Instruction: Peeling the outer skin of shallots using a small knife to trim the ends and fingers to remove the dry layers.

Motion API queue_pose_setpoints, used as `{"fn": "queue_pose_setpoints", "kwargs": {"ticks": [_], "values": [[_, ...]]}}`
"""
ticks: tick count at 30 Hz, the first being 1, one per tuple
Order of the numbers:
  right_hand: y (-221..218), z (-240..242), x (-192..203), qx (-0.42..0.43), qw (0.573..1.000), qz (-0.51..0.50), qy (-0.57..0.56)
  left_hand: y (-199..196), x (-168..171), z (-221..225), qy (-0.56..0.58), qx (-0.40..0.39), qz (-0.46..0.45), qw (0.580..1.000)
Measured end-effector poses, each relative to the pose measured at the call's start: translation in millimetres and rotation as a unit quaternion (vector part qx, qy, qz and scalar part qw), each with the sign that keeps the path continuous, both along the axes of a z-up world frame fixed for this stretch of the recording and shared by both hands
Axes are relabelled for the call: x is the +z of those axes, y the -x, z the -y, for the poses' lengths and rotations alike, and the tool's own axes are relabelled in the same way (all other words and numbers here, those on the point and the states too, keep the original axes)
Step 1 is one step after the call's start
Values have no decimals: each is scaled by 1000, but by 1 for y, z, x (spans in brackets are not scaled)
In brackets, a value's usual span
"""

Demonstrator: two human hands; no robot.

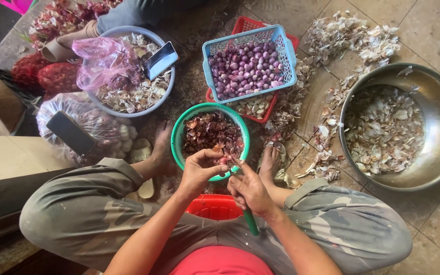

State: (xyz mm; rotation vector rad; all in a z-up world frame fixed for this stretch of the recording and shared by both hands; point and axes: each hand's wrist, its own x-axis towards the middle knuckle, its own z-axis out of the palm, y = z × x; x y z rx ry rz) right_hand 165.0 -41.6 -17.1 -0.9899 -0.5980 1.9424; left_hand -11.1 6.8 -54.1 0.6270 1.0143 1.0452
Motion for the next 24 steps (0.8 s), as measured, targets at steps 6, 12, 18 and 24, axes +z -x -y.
{"fn": "queue_pose_setpoints", "kwargs": {"ticks": [6,12,18,24], "values": [[0,6,-9,-17,1000,8,-4,-3,-7,6,-69,24,-3,997],[0,-13,22,-73,996,20,46,-15,25,12,-188,-12,-92,978],[-11,-13,35,-87,996,1,34,-3,23,1,18,27,121,992],[-15,1,-9,-79,996,-22,39,-6,-4,7,67,42,144,986]]}}
